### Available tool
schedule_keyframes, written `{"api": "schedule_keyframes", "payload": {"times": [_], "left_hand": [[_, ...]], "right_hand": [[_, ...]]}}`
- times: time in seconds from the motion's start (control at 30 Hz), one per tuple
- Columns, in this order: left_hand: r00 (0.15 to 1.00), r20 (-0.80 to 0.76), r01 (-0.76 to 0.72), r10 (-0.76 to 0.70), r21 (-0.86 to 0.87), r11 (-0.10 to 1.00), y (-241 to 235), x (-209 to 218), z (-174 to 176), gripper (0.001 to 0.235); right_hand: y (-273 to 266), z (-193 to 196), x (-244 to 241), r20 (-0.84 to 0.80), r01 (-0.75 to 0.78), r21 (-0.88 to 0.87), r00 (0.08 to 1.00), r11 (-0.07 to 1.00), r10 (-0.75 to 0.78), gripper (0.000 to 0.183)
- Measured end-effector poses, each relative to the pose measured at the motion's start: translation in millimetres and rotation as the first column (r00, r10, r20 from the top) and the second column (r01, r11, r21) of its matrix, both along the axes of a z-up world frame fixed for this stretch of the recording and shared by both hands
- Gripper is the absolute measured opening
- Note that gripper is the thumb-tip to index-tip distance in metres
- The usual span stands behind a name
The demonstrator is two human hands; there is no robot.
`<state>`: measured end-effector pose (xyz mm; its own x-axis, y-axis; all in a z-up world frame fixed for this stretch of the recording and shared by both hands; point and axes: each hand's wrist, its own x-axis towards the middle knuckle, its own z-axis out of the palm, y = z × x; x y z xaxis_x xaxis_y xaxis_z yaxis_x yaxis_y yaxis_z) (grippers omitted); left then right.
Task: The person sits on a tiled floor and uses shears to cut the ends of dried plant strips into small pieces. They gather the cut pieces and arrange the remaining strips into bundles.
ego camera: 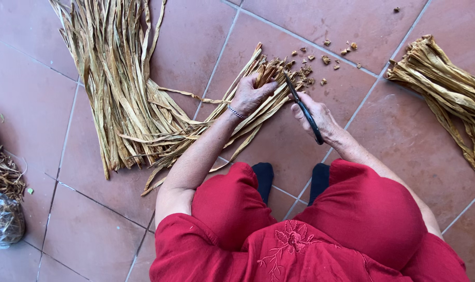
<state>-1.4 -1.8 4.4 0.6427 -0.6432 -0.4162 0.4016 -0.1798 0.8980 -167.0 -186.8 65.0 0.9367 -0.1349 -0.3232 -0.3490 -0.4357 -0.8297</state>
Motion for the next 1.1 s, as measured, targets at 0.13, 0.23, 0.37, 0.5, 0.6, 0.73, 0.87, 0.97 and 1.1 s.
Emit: {"api": "schedule_keyframes", "payload": {"times": [0.13, 0.23, 0.37, 0.5, 0.6, 0.73, 0.87, 0.97, 1.1], "left_hand": [[1.0, -0.007, 0.012, -0.013, -0.003, 1.0, 0.2, -2.0, 1.5, 0.02], [1.0, -0.021, 0.008, -0.008, -0.004, 1.0, 0.2, -4.1, 1.4, 0.02], [1.0, -0.008, 0.01, -0.01, 0.02, 1.0, -2.8, -3.4, 4.7, 0.02], [1.0, 0.018, 0.012, -0.012, -0.009, 1.0, -2.9, -7.3, 8.9, 0.019], [0.999, -0.028, 0.039, -0.04, -0.023, 0.999, -1.0, -6.5, 11.3, 0.019], [0.996, 0.07, 0.044, -0.056, 0.156, 0.987, 2.8, 6.3, 9.0, 0.014], [0.971, 0.208, -0.141, 0.118, 0.1, 0.985, 29.7, 52.9, 13.6, 0.011], [0.973, 0.086, -0.23, 0.214, 0.326, 0.917, 45.3, 81.4, 22.4, 0.013], [0.954, 0.294, -0.165, 0.055, 0.366, 0.916, 40.9, 73.9, 2.6, 0.02]], "right_hand": [[0.8, 4.7, -3.8, 0.058, -0.004, -0.03, 0.998, 1.0, 0.005, 0.054], [3.4, 7.0, -6.8, 0.068, 0.001, -0.06, 0.998, 0.998, 0.003, 0.05], [2.0, 9.5, -4.0, 0.098, -0.007, -0.08, 0.995, 0.997, 0.015, 0.051], [-1.1, 3.8, -4.4, 0.018, -0.007, -0.058, 1.0, 0.998, 0.008, 0.051], [1.5, -11.5, -11.8, 0.134, 0.008, -0.005, 0.991, 1.0, -0.007, 0.049], [-11.3, -32.1, -11.1, 0.124, 0.179, 0.414, 0.96, 0.893, -0.25, 0.057], [-30.1, -41.1, -12.8, -0.057, 0.517, 0.507, 0.818, 0.689, -0.572, 0.069], [-44.2, -51.1, -12.5, -0.121, 0.55, 0.544, 0.799, 0.634, -0.589, 0.078], [-38.6, -61.9, -11.4, -0.222, 0.541, 0.533, 0.831, 0.651, -0.51, 0.084]]}}
